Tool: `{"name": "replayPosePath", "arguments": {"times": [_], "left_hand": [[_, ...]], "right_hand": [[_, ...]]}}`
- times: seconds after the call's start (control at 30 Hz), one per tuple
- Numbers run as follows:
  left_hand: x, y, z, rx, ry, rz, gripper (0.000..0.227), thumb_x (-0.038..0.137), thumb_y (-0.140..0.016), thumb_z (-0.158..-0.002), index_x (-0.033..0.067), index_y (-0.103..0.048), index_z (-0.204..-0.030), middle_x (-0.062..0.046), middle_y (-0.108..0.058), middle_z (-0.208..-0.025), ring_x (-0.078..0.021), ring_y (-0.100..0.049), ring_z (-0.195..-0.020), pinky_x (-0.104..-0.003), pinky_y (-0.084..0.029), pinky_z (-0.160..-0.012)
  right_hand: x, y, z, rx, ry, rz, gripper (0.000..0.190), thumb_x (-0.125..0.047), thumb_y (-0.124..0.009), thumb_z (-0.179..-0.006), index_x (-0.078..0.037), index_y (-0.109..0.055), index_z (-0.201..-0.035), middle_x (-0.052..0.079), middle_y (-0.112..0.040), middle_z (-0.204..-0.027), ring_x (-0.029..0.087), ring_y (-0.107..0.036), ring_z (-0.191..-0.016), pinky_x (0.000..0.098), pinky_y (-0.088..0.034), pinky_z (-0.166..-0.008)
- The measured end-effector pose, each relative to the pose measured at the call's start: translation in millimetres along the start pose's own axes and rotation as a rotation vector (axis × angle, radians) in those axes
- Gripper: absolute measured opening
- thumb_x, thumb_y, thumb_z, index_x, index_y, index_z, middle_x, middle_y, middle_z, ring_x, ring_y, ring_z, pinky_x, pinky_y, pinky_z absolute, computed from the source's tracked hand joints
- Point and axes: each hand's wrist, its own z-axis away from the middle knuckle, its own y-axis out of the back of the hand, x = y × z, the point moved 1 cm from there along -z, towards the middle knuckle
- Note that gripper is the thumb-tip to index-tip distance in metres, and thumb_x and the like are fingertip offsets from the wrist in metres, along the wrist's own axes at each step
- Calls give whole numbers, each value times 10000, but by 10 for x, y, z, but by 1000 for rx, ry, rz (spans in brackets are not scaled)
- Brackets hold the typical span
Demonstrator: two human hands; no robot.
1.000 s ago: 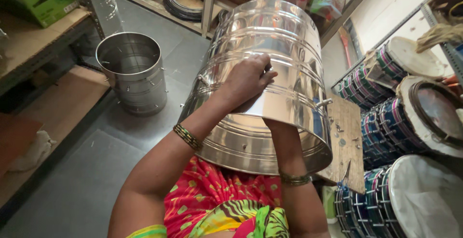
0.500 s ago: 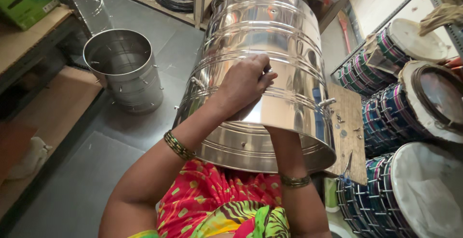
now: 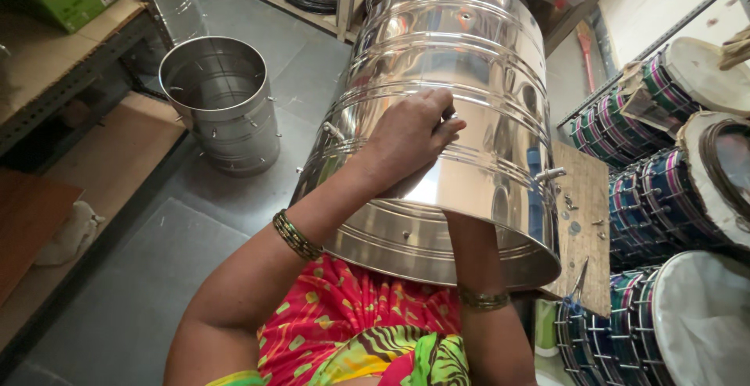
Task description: The person inserts metal bolts into pre-drilled holes on a large cylindrical metal drum shell and tightens them by hand. The person repeatedly picks up bolts from a nearby wooden board and secures them around the drum's circumference.
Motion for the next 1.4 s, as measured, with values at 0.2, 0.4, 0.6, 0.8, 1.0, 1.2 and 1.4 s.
{"name": "replayPosePath", "arguments": {"times": [0.2, 0.4, 0.6, 0.8, 1.0, 1.2, 1.4], "left_hand": [[-33, -7, 3, 6, -18, -5, 278, 258, -724, -912, 14, -600, -960, -197, -695, -957, -410, -680, -903, -501, -516, -789], [-2, -36, -25, -10, -14, -2, 278, 262, -731, -903, 18, -605, -939, -196, -688, -935, -407, -683, -905, -502, -519, -793], [22, -70, -36, -8, 5, -1, 265, 260, -718, -912, 21, -612, -951, -188, -698, -959, -404, -688, -897, -499, -523, -793], [-12, -67, -45, -21, 8, -24, 282, 270, -725, -907, 14, -614, -949, -192, -701, -941, -407, -686, -904, -505, -517, -800], [-64, -60, -43, 7, -36, -1, 273, 261, -716, -915, 8, -620, -948, -203, -702, -954, -410, -684, -914, -498, -523, -812], [-64, -50, -48, -9, -27, -28, 269, 259, -714, -917, 7, -625, -947, -212, -699, -943, -418, -685, -908, -505, -520, -806], [-68, -52, -55, 2, -27, -21, 277, 270, -715, -924, 9, -626, -940, -205, -709, -950, -413, -689, -898, -502, -525, -799]], "right_hand": [[36, -152, 38, 57, -120, -380, 225, -39, -642, -947, 14, -676, -1163, 189, -667, -1037, 363, -660, -922, 473, -543, -848], [117, -435, 90, -22, -162, -361, 181, -77, -640, -952, -2, -684, -1111, 186, -676, -994, 367, -652, -894, 491, -534, -822], [135, -520, 155, -36, -254, -544, 192, -103, -646, -943, -11, -682, -1108, 180, -677, -1008, 374, -643, -913, 497, -523, -807], [84, -638, 170, 81, -127, -393, 196, -118, -644, -942, -30, -676, -1115, 172, -672, -1012, 372, -641, -923, 514, -527, -862], [40, -740, 38, -86, -334, -597, 174, -108, -679, -906, -23, -696, -1057, 177, -687, -968, 376, -649, -878, 491, -522, -755], [92, -237, -91, 136, -147, -433, 214, -88, -688, -927, -17, -691, -1128, 166, -689, -1028, 356, -664, -944, 481, -535, -839], [171, -348, -45, 145, -165, -538, 249, -123, -692, -931, -16, -690, -1155, 169, -695, -1067, 353, -666, -984, 472, -542, -857]]}}
